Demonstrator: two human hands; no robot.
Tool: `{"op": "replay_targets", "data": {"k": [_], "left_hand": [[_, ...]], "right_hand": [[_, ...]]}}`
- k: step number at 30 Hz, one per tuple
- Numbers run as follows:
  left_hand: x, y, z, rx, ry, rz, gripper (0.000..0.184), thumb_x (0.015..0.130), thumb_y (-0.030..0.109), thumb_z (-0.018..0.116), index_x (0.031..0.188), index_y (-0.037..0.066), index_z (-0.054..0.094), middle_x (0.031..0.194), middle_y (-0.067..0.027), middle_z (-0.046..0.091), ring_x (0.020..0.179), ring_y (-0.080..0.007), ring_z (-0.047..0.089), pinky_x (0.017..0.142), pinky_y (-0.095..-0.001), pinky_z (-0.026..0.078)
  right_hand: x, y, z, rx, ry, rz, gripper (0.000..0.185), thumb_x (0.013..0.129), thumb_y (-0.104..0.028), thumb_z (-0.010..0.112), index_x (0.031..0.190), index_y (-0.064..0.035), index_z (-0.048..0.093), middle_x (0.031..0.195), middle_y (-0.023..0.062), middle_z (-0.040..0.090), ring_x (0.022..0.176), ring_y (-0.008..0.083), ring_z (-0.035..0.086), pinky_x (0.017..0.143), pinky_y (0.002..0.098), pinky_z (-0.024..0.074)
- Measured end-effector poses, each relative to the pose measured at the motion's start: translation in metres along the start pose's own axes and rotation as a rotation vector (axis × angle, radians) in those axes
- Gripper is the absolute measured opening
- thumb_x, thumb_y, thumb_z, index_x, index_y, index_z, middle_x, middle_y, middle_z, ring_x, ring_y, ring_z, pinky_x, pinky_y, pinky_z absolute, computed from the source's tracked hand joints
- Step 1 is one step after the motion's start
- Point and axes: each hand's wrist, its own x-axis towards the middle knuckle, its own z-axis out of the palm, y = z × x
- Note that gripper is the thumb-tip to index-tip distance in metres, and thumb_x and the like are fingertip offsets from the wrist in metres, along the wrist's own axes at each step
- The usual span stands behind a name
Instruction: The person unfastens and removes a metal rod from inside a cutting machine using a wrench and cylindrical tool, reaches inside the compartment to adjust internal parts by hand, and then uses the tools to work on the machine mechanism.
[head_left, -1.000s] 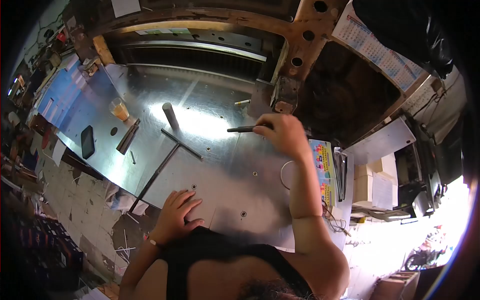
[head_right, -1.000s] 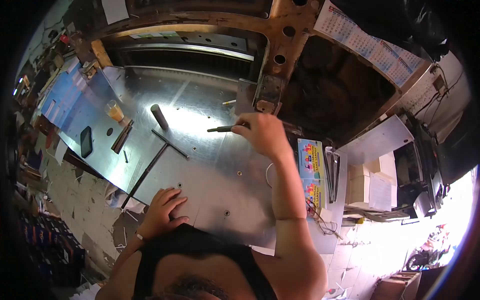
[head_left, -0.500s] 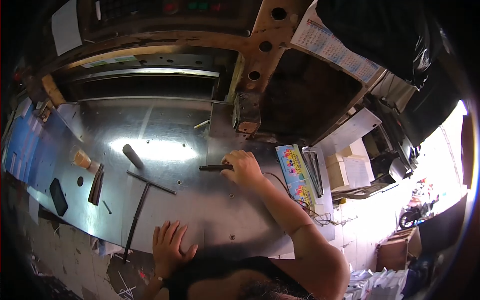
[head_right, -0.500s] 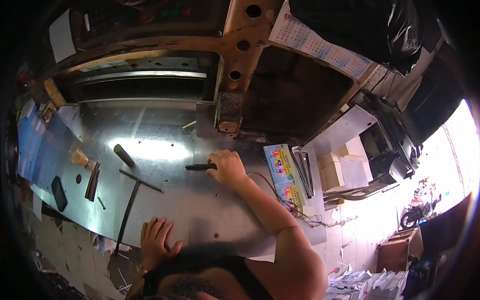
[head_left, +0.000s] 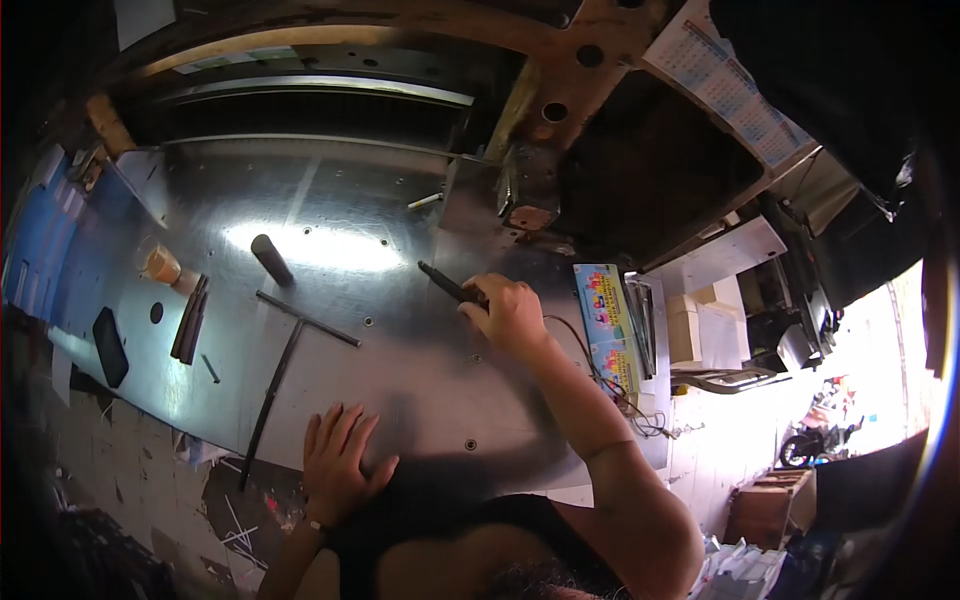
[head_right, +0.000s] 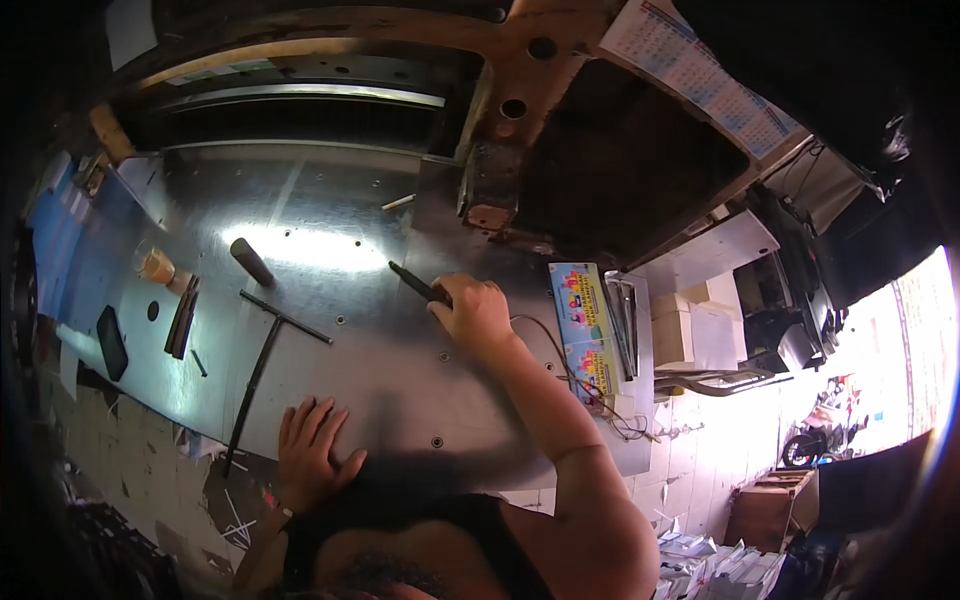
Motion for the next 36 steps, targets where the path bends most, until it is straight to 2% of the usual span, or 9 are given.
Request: {"op": "replay_targets", "data": {"k": [4,7,13,19,26,32,35,36], "left_hand": [[-0.001,-0.001,0.003,-0.005,0.004,-0.001,0.062,0.078,0.043,0.079,0.130,0.012,0.067,0.142,-0.0123,0.059,0.136,-0.0385,0.051,0.116,-0.0602,0.035],[-0.001,-0.003,0.006,0.004,0.020,0.004,0.062,0.077,0.043,0.079,0.130,0.012,0.067,0.142,-0.0119,0.059,0.136,-0.0384,0.051,0.115,-0.0600,0.035],[0.001,0.001,0.002,0.015,0.026,0.009,0.060,0.081,0.044,0.077,0.130,0.012,0.067,0.139,-0.0110,0.060,0.133,-0.0373,0.053,0.115,-0.0596,0.036],[-0.001,-0.002,0.006,0.017,0.024,0.015,0.059,0.081,0.044,0.076,0.130,0.012,0.067,0.139,-0.0115,0.060,0.133,-0.0381,0.053,0.115,-0.0598,0.036],[-0.003,-0.003,0.012,0.038,0.028,0.017,0.061,0.081,0.048,0.075,0.129,0.012,0.067,0.140,-0.0124,0.060,0.133,-0.0395,0.053,0.113,-0.0614,0.037],[-0.005,-0.008,0.018,0.074,0.015,0.036,0.062,0.082,0.053,0.072,0.128,0.012,0.068,0.138,-0.0131,0.061,0.133,-0.0402,0.053,0.113,-0.0622,0.036],[-0.006,-0.009,0.019,0.085,0.009,0.038,0.063,0.082,0.055,0.072,0.128,0.012,0.068,0.139,-0.0126,0.061,0.134,-0.0397,0.053,0.113,-0.0621,0.036],[-0.007,-0.010,0.020,0.090,0.009,0.039,0.063,0.082,0.056,0.072,0.128,0.013,0.068,0.139,-0.0123,0.061,0.134,-0.0395,0.053,0.113,-0.0620,0.036]], "right_hand": [[0.009,-0.011,0.001,-0.030,0.020,0.059,0.029,0.081,-0.023,0.081,0.104,-0.0095,0.070,0.091,0.0094,0.072,0.080,0.0328,0.071,0.070,0.0434,0.0553],[0.013,-0.011,0.004,-0.038,0.002,0.123,0.033,0.081,-0.025,0.079,0.107,-0.0091,0.067,0.090,0.0099,0.073,0.080,0.0338,0.071,0.072,0.0448,0.0561],[0.010,-0.013,0.009,-0.054,-0.010,0.195,0.048,0.082,-0.028,0.076,0.123,-0.0103,0.058,0.084,0.0135,0.073,0.079,0.0385,0.071,0.073,0.0491,0.0559],[0.022,-0.004,0.012,-0.051,-0.006,0.206,0.053,0.082,-0.030,0.077,0.127,-0.0110,0.055,0.082,0.0156,0.072,0.080,0.0415,0.071,0.074,0.0505,0.0558],[0.021,-0.007,0.002,0.023,-0.030,0.253,0.064,0.082,-0.040,0.080,0.133,-0.0144,0.052,0.084,0.0192,0.073,0.086,0.0433,0.071,0.079,0.0523,0.0560],[0.008,-0.004,-0.012,0.039,-0.073,0.217,0.073,0.079,-0.047,0.083,0.137,-0.0152,0.051,0.085,0.0189,0.073,0.085,0.0418,0.072,0.079,0.0510,0.0564],[0.001,-0.003,-0.033,0.025,-0.023,0.270,0.059,0.078,-0.044,0.085,0.124,-0.0131,0.064,0.084,0.0174,0.073,0.081,0.0367,0.073,0.077,0.0444,0.0576],[-0.001,0.007,-0.039,0.102,0.059,0.334,0.047,0.079,-0.040,0.085,0.113,-0.0112,0.069,0.083,0.0153,0.073,0.078,0.0328,0.073,0.075,0.0408,0.0574]]}}
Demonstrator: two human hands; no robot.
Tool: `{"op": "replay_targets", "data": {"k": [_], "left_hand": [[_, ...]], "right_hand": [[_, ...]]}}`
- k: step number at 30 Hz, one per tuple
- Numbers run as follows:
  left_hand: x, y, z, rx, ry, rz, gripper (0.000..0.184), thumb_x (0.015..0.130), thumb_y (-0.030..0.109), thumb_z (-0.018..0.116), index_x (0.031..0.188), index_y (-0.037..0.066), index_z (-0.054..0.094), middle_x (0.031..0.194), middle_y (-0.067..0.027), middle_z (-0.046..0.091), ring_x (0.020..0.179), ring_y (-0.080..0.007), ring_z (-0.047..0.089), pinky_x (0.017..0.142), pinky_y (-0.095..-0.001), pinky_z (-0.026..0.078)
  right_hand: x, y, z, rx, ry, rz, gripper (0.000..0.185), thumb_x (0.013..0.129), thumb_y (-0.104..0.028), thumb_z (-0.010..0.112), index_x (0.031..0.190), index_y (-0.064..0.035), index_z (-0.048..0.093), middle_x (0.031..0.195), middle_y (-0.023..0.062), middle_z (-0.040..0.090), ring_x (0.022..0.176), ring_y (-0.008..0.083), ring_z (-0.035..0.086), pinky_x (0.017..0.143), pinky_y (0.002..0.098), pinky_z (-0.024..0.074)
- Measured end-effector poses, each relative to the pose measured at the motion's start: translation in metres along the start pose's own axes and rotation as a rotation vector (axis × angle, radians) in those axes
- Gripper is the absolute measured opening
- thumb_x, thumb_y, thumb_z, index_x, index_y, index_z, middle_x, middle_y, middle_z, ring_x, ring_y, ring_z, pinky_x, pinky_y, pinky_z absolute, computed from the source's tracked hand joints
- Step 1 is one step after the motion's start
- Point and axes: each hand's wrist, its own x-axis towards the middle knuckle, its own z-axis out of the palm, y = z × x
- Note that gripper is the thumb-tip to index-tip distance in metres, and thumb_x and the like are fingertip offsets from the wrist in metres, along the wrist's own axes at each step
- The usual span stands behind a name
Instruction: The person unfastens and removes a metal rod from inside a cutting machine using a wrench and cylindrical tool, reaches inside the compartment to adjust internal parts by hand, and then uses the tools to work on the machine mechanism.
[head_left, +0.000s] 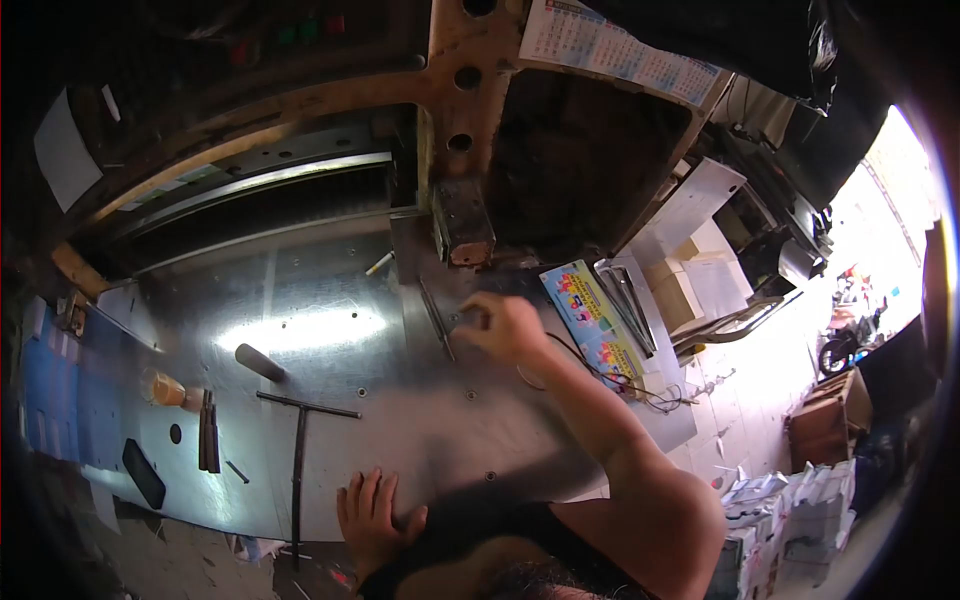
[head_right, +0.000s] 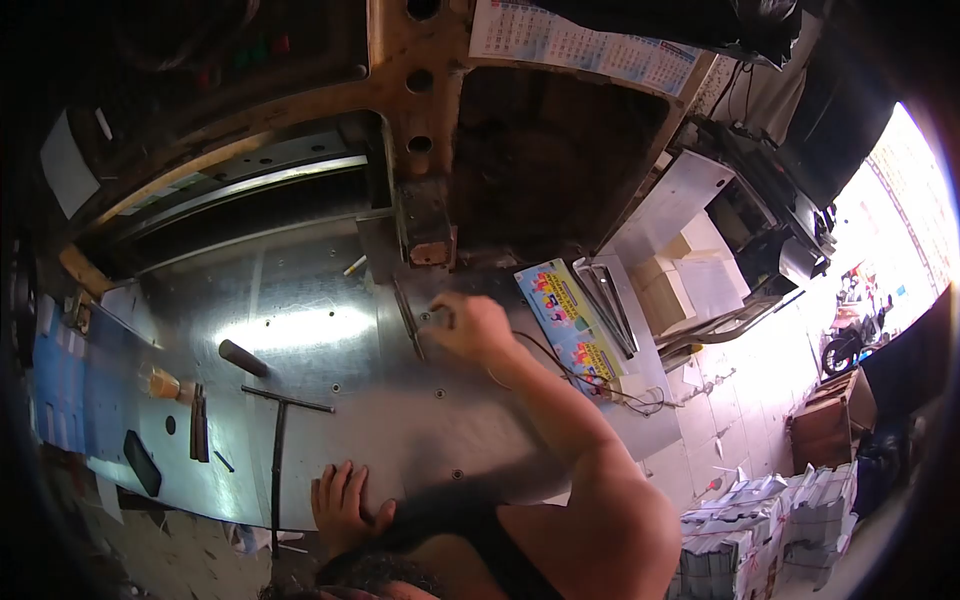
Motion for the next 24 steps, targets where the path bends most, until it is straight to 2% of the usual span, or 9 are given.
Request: {"op": "replay_targets", "data": {"k": [3,5,7,9,13,15,19,22,24], "left_hand": [[-0.002,-0.003,0.005,0.007,-0.012,-0.012,0.065,0.081,0.058,0.072,0.128,0.013,0.068,0.140,-0.0112,0.061,0.134,-0.0388,0.053,0.114,-0.0620,0.036],[-0.002,-0.004,0.008,0.005,0.022,-0.004,0.063,0.081,0.059,0.073,0.125,0.014,0.070,0.138,-0.0103,0.062,0.133,-0.0382,0.055,0.114,-0.0618,0.036],[-0.002,-0.004,0.008,-0.003,0.029,-0.009,0.062,0.080,0.060,0.073,0.123,0.015,0.071,0.137,-0.0101,0.063,0.132,-0.0378,0.056,0.113,-0.0618,0.037],[-0.001,-0.005,0.009,-0.009,0.035,0.016,0.064,0.080,0.059,0.074,0.124,0.012,0.070,0.136,-0.0119,0.063,0.130,-0.0392,0.055,0.111,-0.0615,0.038],[-0.001,-0.008,0.010,-0.006,0.044,0.028,0.064,0.081,0.060,0.074,0.123,0.012,0.069,0.135,-0.0118,0.062,0.128,-0.0397,0.056,0.109,-0.0608,0.039],[-0.001,-0.009,0.011,-0.008,0.044,0.022,0.064,0.081,0.062,0.074,0.123,0.013,0.069,0.134,-0.0111,0.063,0.127,-0.0397,0.056,0.108,-0.0607,0.040],[-0.001,-0.012,0.015,0.013,0.063,0.045,0.066,0.082,0.066,0.074,0.123,0.014,0.069,0.133,-0.0103,0.064,0.126,-0.0395,0.057,0.106,-0.0604,0.042],[0.001,-0.008,0.008,-0.001,0.100,0.059,0.052,0.099,0.046,0.058,0.140,0.015,0.064,0.139,-0.0141,0.063,0.131,-0.0385,0.058,0.109,-0.0581,0.043],[-0.005,-0.015,0.012,0.002,0.036,0.067,0.058,0.098,0.048,0.058,0.147,0.018,0.057,0.150,-0.0096,0.055,0.140,-0.0371,0.048,0.115,-0.0591,0.034]], "right_hand": [[0.019,0.022,-0.033,0.302,0.358,0.081,0.024,0.080,-0.026,0.086,0.089,-0.0067,0.075,0.077,0.0103,0.072,0.072,0.0247,0.072,0.071,0.0337,0.0560],[0.058,0.058,-0.057,0.376,0.509,-0.054,0.027,0.079,-0.023,0.086,0.097,-0.0058,0.074,0.081,0.0095,0.073,0.076,0.0240,0.072,0.074,0.0328,0.0559],[0.089,0.052,-0.095,0.016,0.526,-0.067,0.046,0.077,-0.027,0.087,0.116,-0.0075,0.070,0.103,0.0158,0.074,0.095,0.0300,0.072,0.085,0.0375,0.0563],[0.140,0.089,-0.094,-0.368,0.793,-0.294,0.068,0.076,-0.034,0.087,0.133,-0.0093,0.061,0.126,0.0209,0.067,0.117,0.0363,0.066,0.099,0.0444,0.0526],[0.211,0.081,-0.124,-0.224,0.349,-0.233,0.095,0.070,-0.042,0.090,0.147,-0.0030,0.051,0.141,0.0237,0.060,0.132,0.0393,0.057,0.112,0.0460,0.0460],[0.237,0.084,-0.133,-0.127,0.140,-0.276,0.089,0.072,-0.027,0.090,0.148,-0.0024,0.050,0.145,0.0192,0.059,0.139,0.0330,0.052,0.118,0.0446,0.0405],[0.289,0.107,-0.130,-0.007,-0.029,-0.361,0.093,0.065,-0.028,0.092,0.144,0.0016,0.054,0.143,0.0199,0.061,0.132,0.0321,0.057,0.114,0.0429,0.0437],[0.293,0.094,-0.132,0.141,-0.192,-0.402,0.090,0.063,-0.021,0.093,0.142,0.0018,0.056,0.140,0.0186,0.063,0.130,0.0305,0.057,0.114,0.0431,0.0438],[0.292,0.094,-0.135,0.172,-0.224,-0.393,0.088,0.062,-0.016,0.093,0.140,0.0019,0.057,0.138,0.0174,0.064,0.129,0.0299,0.058,0.113,0.0437,0.0441]]}}
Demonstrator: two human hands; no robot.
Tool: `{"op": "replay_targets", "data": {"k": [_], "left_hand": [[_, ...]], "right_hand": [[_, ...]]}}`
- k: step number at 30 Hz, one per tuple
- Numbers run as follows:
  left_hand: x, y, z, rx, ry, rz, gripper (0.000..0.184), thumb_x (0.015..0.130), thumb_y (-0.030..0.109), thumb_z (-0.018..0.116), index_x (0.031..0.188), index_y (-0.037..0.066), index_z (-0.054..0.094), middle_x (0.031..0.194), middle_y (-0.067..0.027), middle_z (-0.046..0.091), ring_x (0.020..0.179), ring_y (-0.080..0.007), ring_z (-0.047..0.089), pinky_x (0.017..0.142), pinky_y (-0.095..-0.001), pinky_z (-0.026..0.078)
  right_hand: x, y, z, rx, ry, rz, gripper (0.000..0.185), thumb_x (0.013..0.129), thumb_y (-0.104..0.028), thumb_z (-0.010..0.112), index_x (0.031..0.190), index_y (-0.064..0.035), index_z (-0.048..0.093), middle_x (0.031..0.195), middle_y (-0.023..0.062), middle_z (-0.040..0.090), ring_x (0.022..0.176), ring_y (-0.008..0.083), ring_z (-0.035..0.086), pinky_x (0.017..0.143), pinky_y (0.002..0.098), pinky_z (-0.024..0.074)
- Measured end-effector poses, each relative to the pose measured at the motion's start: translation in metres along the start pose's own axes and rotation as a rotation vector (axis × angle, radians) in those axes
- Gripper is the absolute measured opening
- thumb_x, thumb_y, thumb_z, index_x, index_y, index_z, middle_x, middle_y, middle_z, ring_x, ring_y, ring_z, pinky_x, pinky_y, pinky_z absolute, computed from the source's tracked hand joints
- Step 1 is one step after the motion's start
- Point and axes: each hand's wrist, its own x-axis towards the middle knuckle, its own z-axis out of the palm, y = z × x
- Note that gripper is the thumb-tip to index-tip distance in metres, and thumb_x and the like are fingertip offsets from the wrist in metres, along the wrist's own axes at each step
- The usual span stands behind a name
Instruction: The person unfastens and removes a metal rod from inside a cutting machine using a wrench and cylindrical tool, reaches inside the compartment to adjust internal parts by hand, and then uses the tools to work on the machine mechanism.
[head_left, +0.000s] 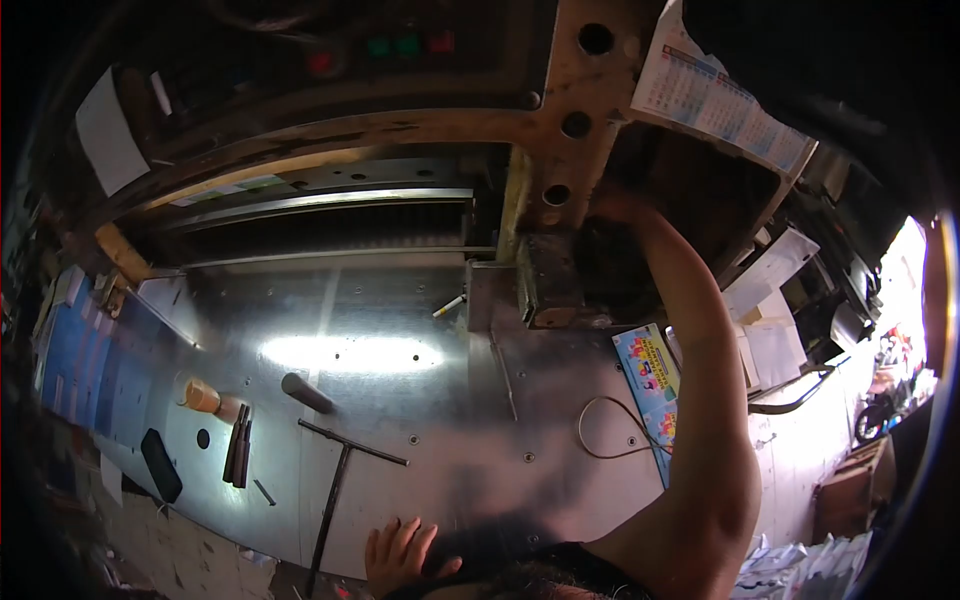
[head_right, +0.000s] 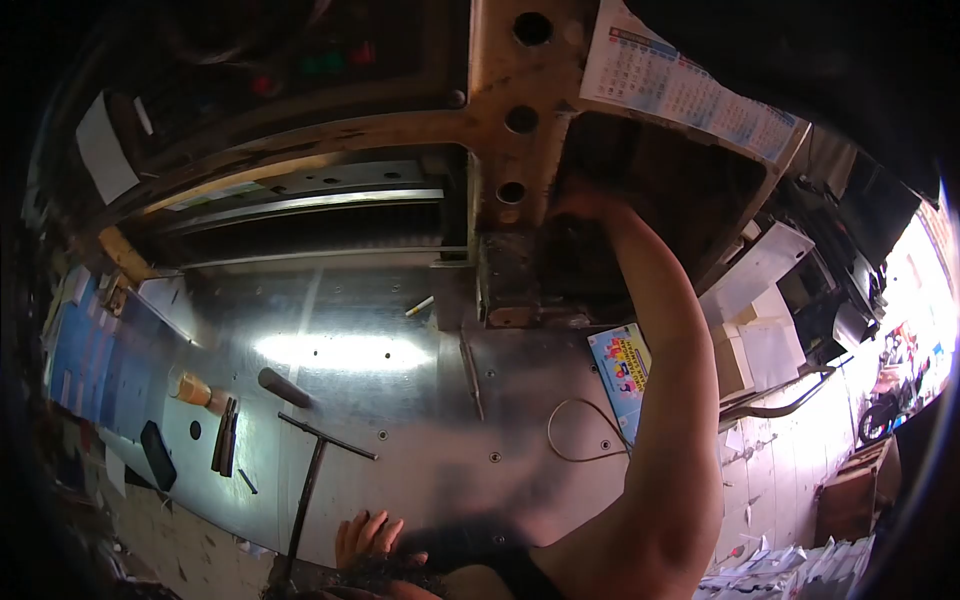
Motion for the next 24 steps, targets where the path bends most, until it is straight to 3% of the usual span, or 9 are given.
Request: {"op": "replay_targets", "data": {"k": [3,8,12,16,18,19,21,22,24], "left_hand": [[-0.005,-0.004,0.001,-0.026,-0.083,0.008,0.063,0.097,0.049,0.058,0.152,0.019,0.052,0.156,-0.0098,0.050,0.146,-0.0371,0.043,0.118,-0.0595,0.029],[-0.008,-0.006,-0.003,-0.014,-0.108,0.038,0.064,0.098,0.049,0.057,0.153,0.018,0.050,0.157,-0.0132,0.047,0.147,-0.0386,0.042,0.118,-0.0606,0.030],[0.004,0.003,-0.016,-0.030,-0.122,0.009,0.062,0.098,0.046,0.056,0.152,0.017,0.051,0.157,-0.0132,0.047,0.146,-0.0393,0.042,0.116,-0.0601,0.032],[0.003,0.003,-0.013,0.003,-0.123,0.007,0.061,0.098,0.045,0.056,0.151,0.017,0.052,0.156,-0.0120,0.048,0.145,-0.0393,0.044,0.116,-0.0592,0.034],[0.006,0.009,-0.008,0.061,-0.038,-0.005,0.063,0.088,0.059,0.068,0.132,0.015,0.064,0.141,-0.0109,0.059,0.133,-0.0391,0.053,0.110,-0.0598,0.039],[0.008,0.011,-0.006,0.089,0.004,-0.011,0.065,0.083,0.067,0.073,0.123,0.015,0.069,0.133,-0.0103,0.064,0.126,-0.0390,0.058,0.107,-0.0601,0.042],[0.006,0.013,-0.005,0.078,-0.010,-0.018,0.064,0.084,0.066,0.073,0.122,0.015,0.070,0.134,-0.0102,0.064,0.127,-0.0389,0.057,0.108,-0.0602,0.042],[0.007,0.011,-0.005,0.078,-0.010,-0.025,0.063,0.084,0.066,0.073,0.122,0.015,0.070,0.134,-0.0102,0.064,0.127,-0.0389,0.057,0.108,-0.0603,0.042],[0.004,0.004,0.004,0.033,0.043,-0.014,0.062,0.086,0.066,0.072,0.121,0.015,0.070,0.132,-0.0099,0.065,0.126,-0.0385,0.058,0.109,-0.0605,0.041]], "right_hand": [[-0.007,0.006,0.008,-0.030,0.180,-0.150,0.081,0.064,-0.018,0.092,0.136,0.0023,0.061,0.134,0.0178,0.067,0.124,0.0304,0.061,0.112,0.0427,0.0456],[0.005,0.032,0.019,-0.093,0.226,-0.137,0.076,0.064,-0.024,0.090,0.130,0.0044,0.064,0.128,0.0231,0.068,0.118,0.0336,0.065,0.108,0.0413,0.0480],[0.013,0.030,0.028,-0.336,0.334,-0.177,0.065,0.065,-0.024,0.087,0.121,0.0046,0.069,0.126,0.0257,0.068,0.121,0.0386,0.063,0.109,0.0425,0.0475],[0.012,0.048,0.043,-0.611,0.487,0.188,0.039,0.072,-0.021,0.080,0.104,0.0010,0.076,0.116,0.0247,0.072,0.113,0.0387,0.069,0.099,0.0444,0.0554],[-0.006,-0.037,0.065,-0.621,0.606,0.578,0.030,0.074,-0.020,0.076,0.097,-0.0009,0.078,0.110,0.0236,0.074,0.107,0.0374,0.073,0.092,0.0448,0.0596],[-0.005,-0.039,0.070,-0.648,0.642,0.578,0.026,0.075,-0.019,0.076,0.094,-0.0017,0.079,0.106,0.0233,0.075,0.104,0.0369,0.074,0.088,0.0447,0.0606],[-0.007,-0.039,0.079,-0.700,0.708,0.572,0.020,0.075,-0.019,0.075,0.087,-0.0031,0.079,0.099,0.0227,0.076,0.098,0.0358,0.076,0.082,0.0446,0.0628],[-0.002,-0.027,0.074,-0.635,0.614,0.616,0.035,0.075,-0.021,0.077,0.104,-0.0007,0.075,0.109,0.0262,0.073,0.103,0.0380,0.074,0.089,0.0478,0.0605],[-0.001,0.022,0.081,-0.718,0.701,0.421,0.046,0.078,-0.023,0.075,0.117,0.0002,0.068,0.116,0.0273,0.071,0.107,0.0396,0.071,0.093,0.0500,0.0585]]}}
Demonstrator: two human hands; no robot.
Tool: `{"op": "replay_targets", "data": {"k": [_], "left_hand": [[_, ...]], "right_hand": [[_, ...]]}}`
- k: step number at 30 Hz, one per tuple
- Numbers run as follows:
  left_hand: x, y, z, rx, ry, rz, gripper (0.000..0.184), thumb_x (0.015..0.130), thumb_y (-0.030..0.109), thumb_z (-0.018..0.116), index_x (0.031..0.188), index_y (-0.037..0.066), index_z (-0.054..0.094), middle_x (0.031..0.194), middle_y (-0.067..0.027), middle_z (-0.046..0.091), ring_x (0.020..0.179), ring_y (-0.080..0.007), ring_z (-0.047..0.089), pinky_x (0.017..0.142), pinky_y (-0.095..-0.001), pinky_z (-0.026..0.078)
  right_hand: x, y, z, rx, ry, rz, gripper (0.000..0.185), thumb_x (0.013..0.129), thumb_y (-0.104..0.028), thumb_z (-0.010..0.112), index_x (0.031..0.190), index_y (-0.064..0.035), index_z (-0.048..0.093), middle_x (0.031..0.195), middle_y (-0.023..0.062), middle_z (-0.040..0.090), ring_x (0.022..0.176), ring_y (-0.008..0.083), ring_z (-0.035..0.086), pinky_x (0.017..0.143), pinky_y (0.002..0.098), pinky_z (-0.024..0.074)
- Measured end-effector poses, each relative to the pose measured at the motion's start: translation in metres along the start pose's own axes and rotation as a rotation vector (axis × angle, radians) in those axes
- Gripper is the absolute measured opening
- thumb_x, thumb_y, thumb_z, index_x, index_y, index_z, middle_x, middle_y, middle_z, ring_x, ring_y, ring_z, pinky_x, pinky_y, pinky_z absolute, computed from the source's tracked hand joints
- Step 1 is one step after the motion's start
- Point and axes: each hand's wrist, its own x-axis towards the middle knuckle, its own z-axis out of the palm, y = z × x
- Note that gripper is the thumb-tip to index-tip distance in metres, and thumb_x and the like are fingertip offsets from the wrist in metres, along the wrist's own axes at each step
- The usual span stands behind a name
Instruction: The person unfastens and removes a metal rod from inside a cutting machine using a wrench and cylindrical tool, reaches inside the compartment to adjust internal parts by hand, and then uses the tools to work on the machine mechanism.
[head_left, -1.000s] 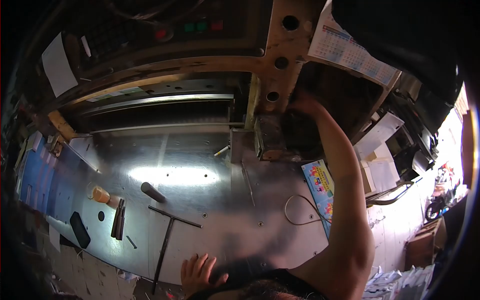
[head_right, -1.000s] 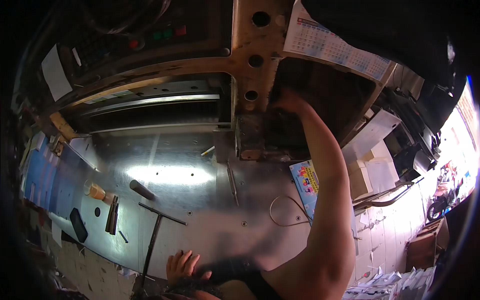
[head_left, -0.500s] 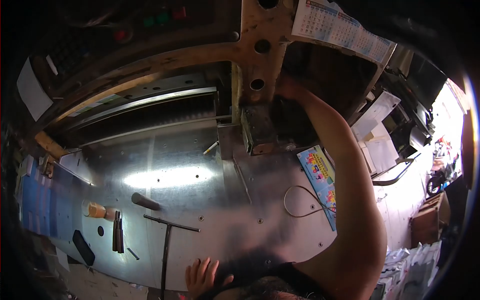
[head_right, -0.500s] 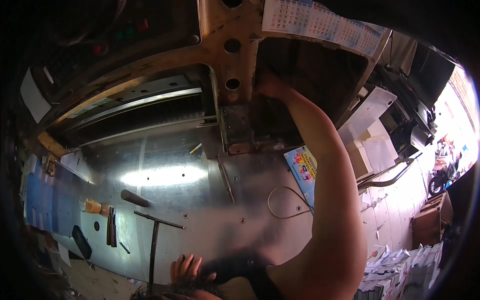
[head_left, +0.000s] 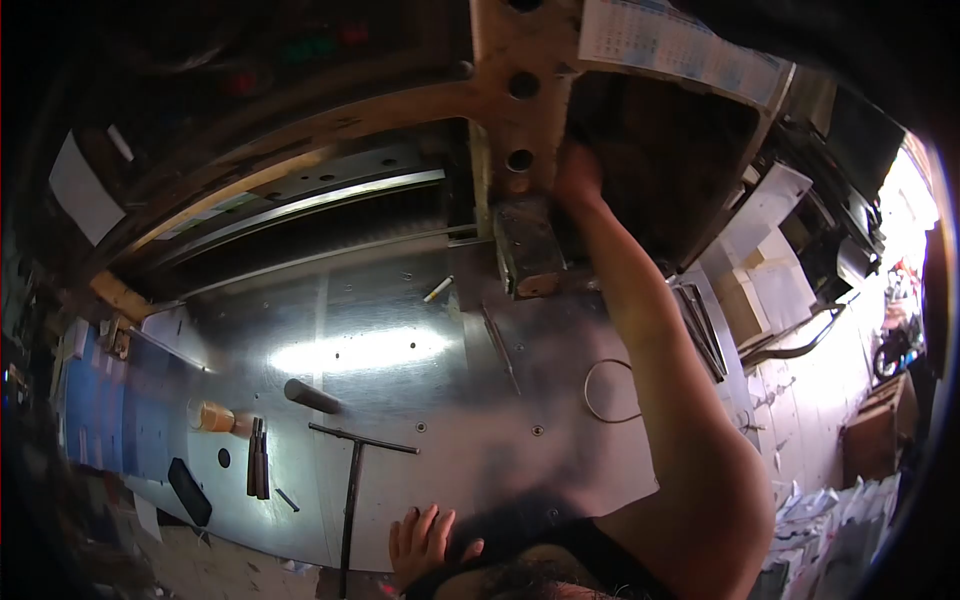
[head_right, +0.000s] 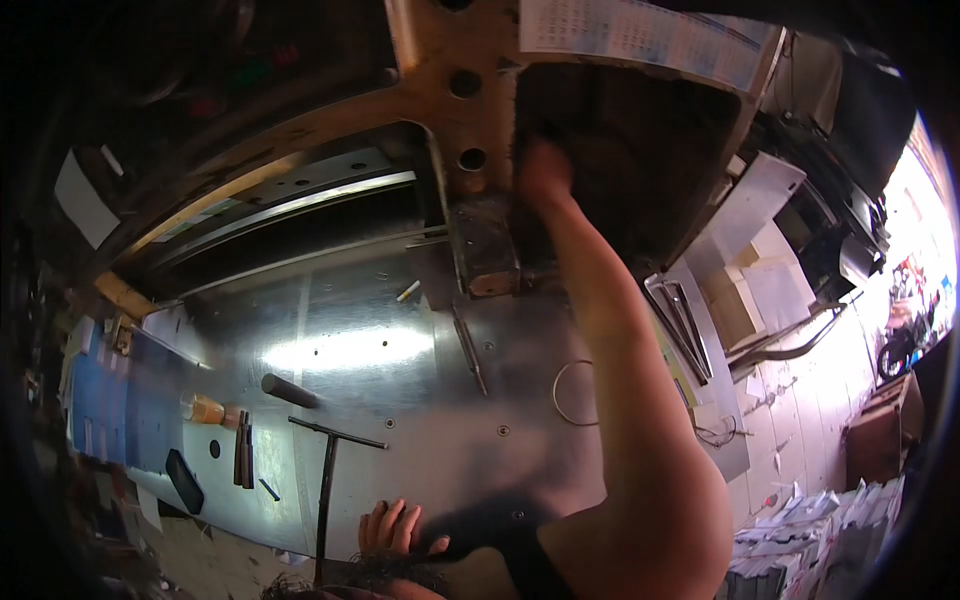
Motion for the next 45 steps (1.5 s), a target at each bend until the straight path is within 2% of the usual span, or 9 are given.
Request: {"op": "replay_targets", "data": {"k": [2,7,9,16,22,24,31,39,45], "left_hand": [[-0.006,-0.002,0.006,0.004,0.036,-0.008,0.062,0.087,0.067,0.071,0.120,0.015,0.071,0.129,-0.0093,0.067,0.125,-0.0379,0.060,0.109,-0.0605,0.041],[0.003,0.005,-0.001,0.060,0.039,-0.017,0.061,0.087,0.069,0.069,0.119,0.018,0.072,0.123,-0.0074,0.070,0.119,-0.0353,0.064,0.108,-0.0590,0.043],[-0.009,-0.011,0.003,0.038,-0.054,0.052,0.058,0.094,0.050,0.062,0.141,0.017,0.058,0.144,-0.0096,0.056,0.136,-0.0372,0.051,0.114,-0.0590,0.037],[-0.005,-0.003,-0.010,-0.024,-0.108,0.020,0.060,0.094,0.034,0.065,0.150,0.017,0.053,0.154,-0.0102,0.051,0.143,-0.0372,0.047,0.116,-0.0592,0.034],[-0.006,-0.003,-0.015,-0.089,-0.209,-0.026,0.063,0.095,0.042,0.063,0.152,0.018,0.051,0.158,-0.0120,0.046,0.148,-0.0385,0.040,0.118,-0.0604,0.031],[0.000,0.003,-0.012,0.024,-0.101,-0.044,0.060,0.086,0.059,0.069,0.132,0.021,0.065,0.138,-0.0052,0.061,0.132,-0.0322,0.055,0.111,-0.0559,0.040],[0.003,0.004,-0.010,0.150,-0.001,-0.068,0.062,0.083,0.076,0.067,0.124,0.029,0.072,0.128,0.0047,0.068,0.121,-0.0200,0.063,0.111,-0.0446,0.042],[-0.005,0.002,-0.005,0.176,-0.007,-0.078,0.061,0.088,0.074,0.062,0.136,0.035,0.064,0.139,0.0087,0.062,0.126,-0.0132,0.059,0.112,-0.0405,0.040],[-0.004,0.001,-0.009,0.149,-0.018,-0.091,0.059,0.090,0.070,0.062,0.138,0.036,0.063,0.140,0.0092,0.062,0.127,-0.0134,0.058,0.113,-0.0394,0.040]], "right_hand": [[0.012,0.002,-0.009,0.082,-0.160,-0.047,0.066,0.086,-0.030,0.072,0.140,0.0010,0.051,0.127,0.0267,0.066,0.115,0.0403,0.066,0.102,0.0507,0.0533],[0.065,0.057,-0.032,0.537,-0.686,-0.348,0.084,0.076,-0.031,0.085,0.145,0.0005,0.050,0.130,0.0230,0.067,0.122,0.0347,0.063,0.110,0.0446,0.0477],[0.080,0.053,-0.031,0.518,-0.876,-0.312,0.086,0.072,-0.031,0.089,0.144,-0.0005,0.053,0.133,0.0204,0.067,0.124,0.0322,0.062,0.112,0.0428,0.0460],[0.036,0.012,-0.053,0.583,-0.382,-0.445,0.071,0.078,-0.033,0.083,0.135,0.0017,0.062,0.134,0.0249,0.064,0.126,0.0346,0.062,0.109,0.0428,0.0477],[0.021,0.013,0.007,0.007,-0.178,0.083,0.063,0.084,-0.036,0.076,0.133,-0.0013,0.057,0.127,0.0273,0.064,0.120,0.0439,0.061,0.100,0.0506,0.0507],[0.008,0.001,-0.011,-0.016,-0.180,0.174,0.065,0.085,-0.036,0.075,0.137,-0.0040,0.054,0.127,0.0256,0.063,0.119,0.0440,0.060,0.098,0.0508,0.0502],[0.034,0.050,-0.015,0.375,-0.158,-0.547,0.049,0.085,-0.035,0.075,0.121,-0.0027,0.068,0.108,0.0230,0.074,0.107,0.0427,0.070,0.092,0.0495,0.0563],[0.053,0.068,-0.024,0.382,-0.233,-0.678,0.048,0.086,-0.036,0.074,0.121,-0.0027,0.068,0.111,0.0214,0.074,0.109,0.0383,0.070,0.092,0.0457,0.0555],[0.049,0.063,0.011,0.372,0.074,-0.603,0.048,0.087,-0.037,0.073,0.121,-0.0027,0.069,0.113,0.0202,0.074,0.111,0.0350,0.070,0.092,0.0428,0.0550]]}}
